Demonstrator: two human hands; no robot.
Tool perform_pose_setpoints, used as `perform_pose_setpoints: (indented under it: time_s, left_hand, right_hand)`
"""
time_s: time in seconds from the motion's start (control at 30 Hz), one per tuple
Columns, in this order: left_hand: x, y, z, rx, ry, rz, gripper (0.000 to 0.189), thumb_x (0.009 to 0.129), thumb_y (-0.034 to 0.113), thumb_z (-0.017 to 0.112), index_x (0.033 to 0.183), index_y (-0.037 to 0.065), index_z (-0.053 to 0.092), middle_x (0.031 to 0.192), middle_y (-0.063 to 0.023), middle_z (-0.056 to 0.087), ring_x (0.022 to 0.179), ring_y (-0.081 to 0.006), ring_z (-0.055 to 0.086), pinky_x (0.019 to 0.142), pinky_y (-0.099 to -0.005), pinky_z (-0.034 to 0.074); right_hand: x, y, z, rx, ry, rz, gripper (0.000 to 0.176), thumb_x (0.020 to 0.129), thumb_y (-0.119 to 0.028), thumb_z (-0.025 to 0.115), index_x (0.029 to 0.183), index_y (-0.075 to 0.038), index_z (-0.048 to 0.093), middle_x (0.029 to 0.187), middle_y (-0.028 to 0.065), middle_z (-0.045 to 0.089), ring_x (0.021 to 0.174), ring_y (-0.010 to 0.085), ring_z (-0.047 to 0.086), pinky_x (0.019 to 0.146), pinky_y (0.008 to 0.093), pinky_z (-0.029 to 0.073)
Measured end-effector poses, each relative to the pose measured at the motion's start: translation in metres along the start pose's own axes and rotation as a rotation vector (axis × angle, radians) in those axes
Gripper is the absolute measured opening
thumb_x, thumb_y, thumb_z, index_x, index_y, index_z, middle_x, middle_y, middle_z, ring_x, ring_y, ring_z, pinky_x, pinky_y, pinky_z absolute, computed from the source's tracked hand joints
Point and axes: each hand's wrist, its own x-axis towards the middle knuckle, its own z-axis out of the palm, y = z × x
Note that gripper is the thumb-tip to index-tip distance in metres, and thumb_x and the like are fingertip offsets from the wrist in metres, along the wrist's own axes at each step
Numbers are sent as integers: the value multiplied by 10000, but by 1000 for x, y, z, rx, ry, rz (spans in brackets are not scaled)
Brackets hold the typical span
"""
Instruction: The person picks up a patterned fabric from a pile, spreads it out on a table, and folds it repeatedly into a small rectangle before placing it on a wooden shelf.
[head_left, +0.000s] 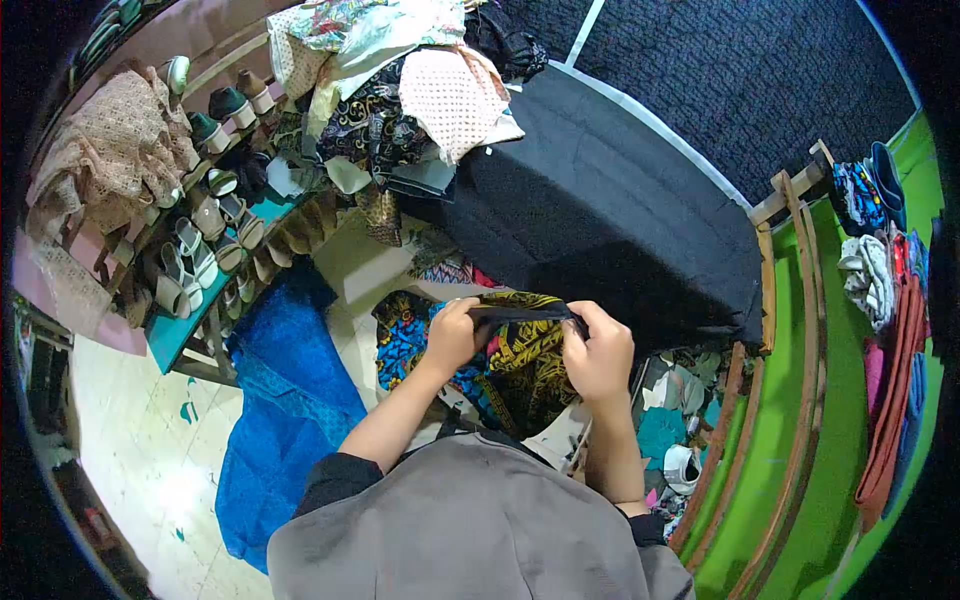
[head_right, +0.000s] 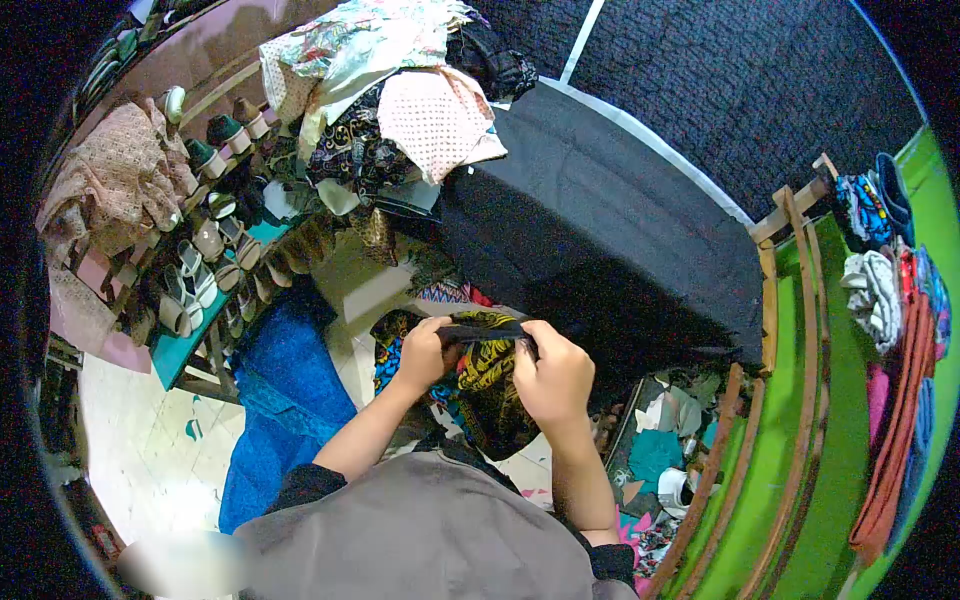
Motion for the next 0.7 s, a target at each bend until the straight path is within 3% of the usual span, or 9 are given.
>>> perform_pose_setpoints:
  time_s: [0.07, 0.1, 0.17, 0.23, 0.3, 0.47, 0.57, 0.63, 0.7]
  left_hand:
    - [-5, -6, -7, 42, -42, -78, 195, 635, 68, 628, 775, -65, 599, 917, -169, 589, 851, -341, 554, 782, -383, 441]
    - [-12, -19, -2, 91, 0, -100, 180, 629, 31, 604, 785, -59, 602, 934, -166, 585, 864, -338, 546, 787, -378, 439]
    - [-21, -37, -8, 163, -14, -175, 172, 621, 20, 589, 778, -48, 602, 922, -161, 583, 862, -335, 543, 778, -376, 440]
    - [-29, -57, -15, 218, 36, -184, 144, 616, -4, 563, 752, -41, 596, 914, -155, 582, 849, -335, 541, 768, -378, 438]
    - [-28, -67, -22, 266, 94, -181, 104, 626, -32, 537, 720, -54, 574, 930, -163, 578, 840, -343, 537, 763, -388, 433]
    - [-26, -84, -2, 241, 98, -217, 197, 636, -49, 524, 824, -75, 576, 963, -184, 575, 893, -366, 534, 871, -418, 403]
    - [-39, -90, 28, 208, -20, -285, 238, 636, -46, 535, 866, -75, 587, 988, -188, 566, 945, -369, 524, 931, -444, 365]
    - [-36, -84, 35, 235, -97, -203, 196, 664, -20, 542, 845, -84, 583, 1001, -180, 561, 928, -358, 524, 927, -434, 361]
    - [-24, -71, 32, 112, -62, -370, 156, 696, 18, 537, 816, -69, 584, 987, -176, 567, 919, -344, 528, 883, -401, 389]
  right_hand:
    - [2, 8, -13, 62, 11, 48, 137, 719, -63, 571, 849, -42, 609, 734, 169, 600, 665, 323, 597, 577, 342, 461]
    - [6, 13, -24, 37, 100, -29, 129, 723, -28, 567, 846, -12, 601, 759, 174, 605, 667, 281, 614, 602, 316, 461]
    - [10, 33, -44, 154, 197, 47, 131, 729, 31, 566, 857, 41, 591, 731, 126, 609, 673, 140, 569, 641, 265, 443]
    - [11, 35, -70, 85, 243, 100, 95, 758, 33, 561, 848, 55, 580, 741, 92, 602, 692, 115, 541, 651, 244, 431]
    - [9, 38, -81, 54, 337, 121, 89, 762, 45, 558, 848, 53, 580, 744, 67, 597, 693, 112, 535, 650, 237, 427]
    - [3, 33, -95, 132, 432, 92, 92, 769, 50, 555, 858, 55, 580, 789, 61, 591, 745, 115, 529, 705, 230, 419]
    - [1, 35, -106, 131, 555, 98, 104, 776, 26, 559, 872, 54, 589, 826, 73, 602, 780, 137, 544, 741, 258, 428]
    - [0, 55, -121, 95, 682, 79, 113, 778, 22, 555, 880, 57, 591, 851, 78, 607, 793, 138, 546, 743, 260, 433]
    - [-6, 85, -143, 121, 848, 87, 160, 784, 46, 503, 925, 66, 577, 874, 87, 601, 805, 150, 548, 750, 256, 438]
